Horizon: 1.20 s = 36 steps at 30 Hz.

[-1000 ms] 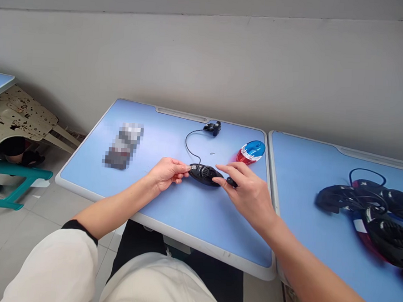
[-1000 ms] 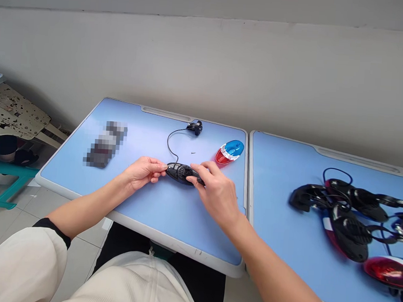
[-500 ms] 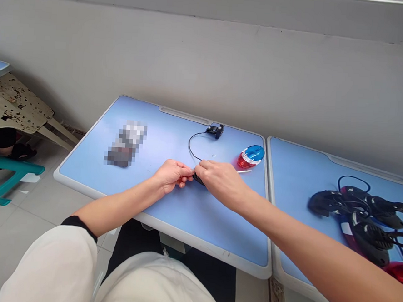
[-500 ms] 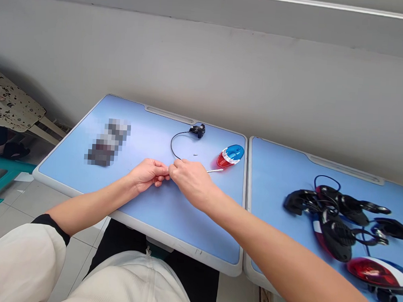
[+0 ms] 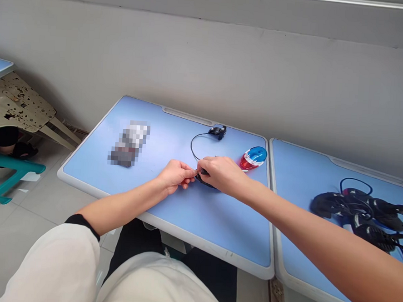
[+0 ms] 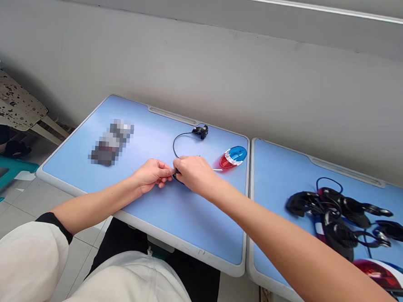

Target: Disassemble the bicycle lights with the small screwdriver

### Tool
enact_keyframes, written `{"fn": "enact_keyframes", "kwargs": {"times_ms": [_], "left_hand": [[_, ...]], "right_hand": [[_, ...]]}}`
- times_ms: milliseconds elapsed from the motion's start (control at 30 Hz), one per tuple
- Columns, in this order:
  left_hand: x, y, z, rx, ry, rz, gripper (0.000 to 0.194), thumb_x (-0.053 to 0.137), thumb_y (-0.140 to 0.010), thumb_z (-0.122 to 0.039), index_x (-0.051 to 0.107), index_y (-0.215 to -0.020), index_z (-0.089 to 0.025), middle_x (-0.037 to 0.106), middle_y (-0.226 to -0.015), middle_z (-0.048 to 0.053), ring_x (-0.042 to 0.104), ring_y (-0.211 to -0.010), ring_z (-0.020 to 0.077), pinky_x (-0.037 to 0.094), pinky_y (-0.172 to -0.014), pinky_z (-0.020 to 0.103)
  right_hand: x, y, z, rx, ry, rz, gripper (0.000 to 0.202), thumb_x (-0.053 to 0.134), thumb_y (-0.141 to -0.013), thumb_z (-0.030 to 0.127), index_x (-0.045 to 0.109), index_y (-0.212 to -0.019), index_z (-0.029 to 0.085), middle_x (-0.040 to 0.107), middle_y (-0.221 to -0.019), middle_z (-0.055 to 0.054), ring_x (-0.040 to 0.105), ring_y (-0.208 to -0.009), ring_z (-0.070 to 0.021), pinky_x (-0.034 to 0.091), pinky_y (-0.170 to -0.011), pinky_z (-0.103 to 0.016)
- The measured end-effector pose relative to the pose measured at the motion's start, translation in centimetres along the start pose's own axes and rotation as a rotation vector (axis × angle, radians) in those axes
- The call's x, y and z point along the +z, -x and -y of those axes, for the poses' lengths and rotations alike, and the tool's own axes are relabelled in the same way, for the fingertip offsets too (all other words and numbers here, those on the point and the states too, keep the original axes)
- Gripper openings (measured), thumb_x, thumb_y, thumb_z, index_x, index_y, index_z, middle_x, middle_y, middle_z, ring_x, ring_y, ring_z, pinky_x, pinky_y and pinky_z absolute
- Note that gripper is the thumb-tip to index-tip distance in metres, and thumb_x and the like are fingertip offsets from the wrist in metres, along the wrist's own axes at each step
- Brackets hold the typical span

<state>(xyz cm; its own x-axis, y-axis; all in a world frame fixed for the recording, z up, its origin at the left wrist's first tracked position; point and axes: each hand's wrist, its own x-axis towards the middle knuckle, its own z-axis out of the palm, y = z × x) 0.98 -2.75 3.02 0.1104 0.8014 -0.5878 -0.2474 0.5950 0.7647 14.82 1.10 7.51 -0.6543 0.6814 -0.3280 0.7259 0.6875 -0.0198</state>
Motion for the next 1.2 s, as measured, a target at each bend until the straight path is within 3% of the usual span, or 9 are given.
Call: {"fn": "enact_keyframes", "kwargs": {"times_ms": [200,400,500,667,833,1000,1100,1200], "left_hand": [[-0.1,-0.2,0.0,-0.034,0.136,0.016,0.021,0.062,-0.075,0.000,0.057,-0.056,-0.008,0.053,-0.048,0.001,0.038,-0.039,0.0021,0.025,-0.036,0.016],[-0.1,-0.3,0.3,-0.040,0.235,0.017,0.024,0.057,-0.078,0.000,0.055,-0.055,-0.008,0.047,-0.048,-0.001,0.028,-0.037,-0.0006,0.017,-0.034,0.014],[-0.1,-0.1,0.2,-0.042,0.225,0.014,0.027,0.056,-0.078,0.000,0.052,-0.053,-0.009,0.044,-0.048,-0.002,0.025,-0.037,-0.0007,0.015,-0.034,0.015],[0.2,0.2,-0.1,-0.043,0.197,0.000,0.031,0.054,-0.078,0.002,0.049,-0.049,-0.010,0.043,-0.047,-0.003,0.024,-0.037,-0.0005,0.014,-0.034,0.015],[0.2,0.4,-0.4,-0.045,0.202,-0.023,0.029,0.055,-0.079,-0.001,0.051,-0.051,-0.009,0.044,-0.046,-0.002,0.024,-0.036,-0.0004,0.015,-0.034,0.015],[-0.3,0.2,-0.6,0.005,0.156,-0.084,0.022,0.055,-0.077,0.000,0.055,-0.057,-0.007,0.047,-0.048,-0.002,0.027,-0.036,0.0004,0.017,-0.034,0.015],[-0.5,0.0,-0.7,0.039,0.104,-0.112,0.020,0.056,-0.077,-0.002,0.056,-0.058,-0.008,0.048,-0.048,-0.001,0.029,-0.036,0.0010,0.019,-0.034,0.016],[-0.7,-0.3,-0.8,0.081,0.046,-0.131,0.019,0.057,-0.075,-0.003,0.056,-0.058,-0.010,0.049,-0.049,-0.001,0.032,-0.037,0.0020,0.022,-0.034,0.017]], "right_hand": [[1.4,1.0,-1.6,0.057,-0.247,-0.142,0.025,0.062,-0.083,0.024,0.069,-0.106,0.018,0.067,-0.098,-0.007,0.061,-0.079,-0.0184,0.038,-0.062,-0.027],[2.6,1.1,-1.5,0.023,-0.400,-0.292,0.021,0.063,-0.081,0.021,0.070,-0.101,0.017,0.066,-0.091,-0.006,0.059,-0.074,-0.0160,0.041,-0.065,-0.026],[2.5,1.1,-1.1,0.021,-0.309,-0.307,0.017,0.056,-0.085,0.018,0.070,-0.095,0.017,0.066,-0.089,-0.006,0.056,-0.070,-0.0147,0.036,-0.058,-0.024],[1.6,1.1,0.0,-0.007,-0.006,-0.194,0.022,0.048,-0.082,0.005,0.067,-0.080,0.016,0.063,-0.082,-0.006,0.050,-0.064,-0.0134,0.021,-0.049,-0.026],[0.8,0.6,0.5,-0.018,0.049,-0.209,0.018,0.049,-0.084,0.013,0.066,-0.082,0.014,0.064,-0.080,-0.007,0.049,-0.062,-0.0135,0.019,-0.049,-0.027],[0.0,0.1,-3.0,0.252,-0.048,-0.403,0.021,0.047,-0.083,0.018,0.068,-0.085,0.017,0.066,-0.086,-0.006,0.053,-0.067,-0.0154,0.024,-0.053,-0.028],[0.3,-0.4,-5.7,0.355,0.011,-0.275,0.023,0.046,-0.081,0.015,0.069,-0.086,0.017,0.066,-0.090,-0.008,0.055,-0.070,-0.0183,0.023,-0.053,-0.029],[1.1,-0.8,-7.1,0.351,0.067,-0.153,0.027,0.044,-0.081,0.012,0.069,-0.089,0.016,0.066,-0.094,-0.010,0.057,-0.073,-0.0205,0.023,-0.052,-0.030]]}}
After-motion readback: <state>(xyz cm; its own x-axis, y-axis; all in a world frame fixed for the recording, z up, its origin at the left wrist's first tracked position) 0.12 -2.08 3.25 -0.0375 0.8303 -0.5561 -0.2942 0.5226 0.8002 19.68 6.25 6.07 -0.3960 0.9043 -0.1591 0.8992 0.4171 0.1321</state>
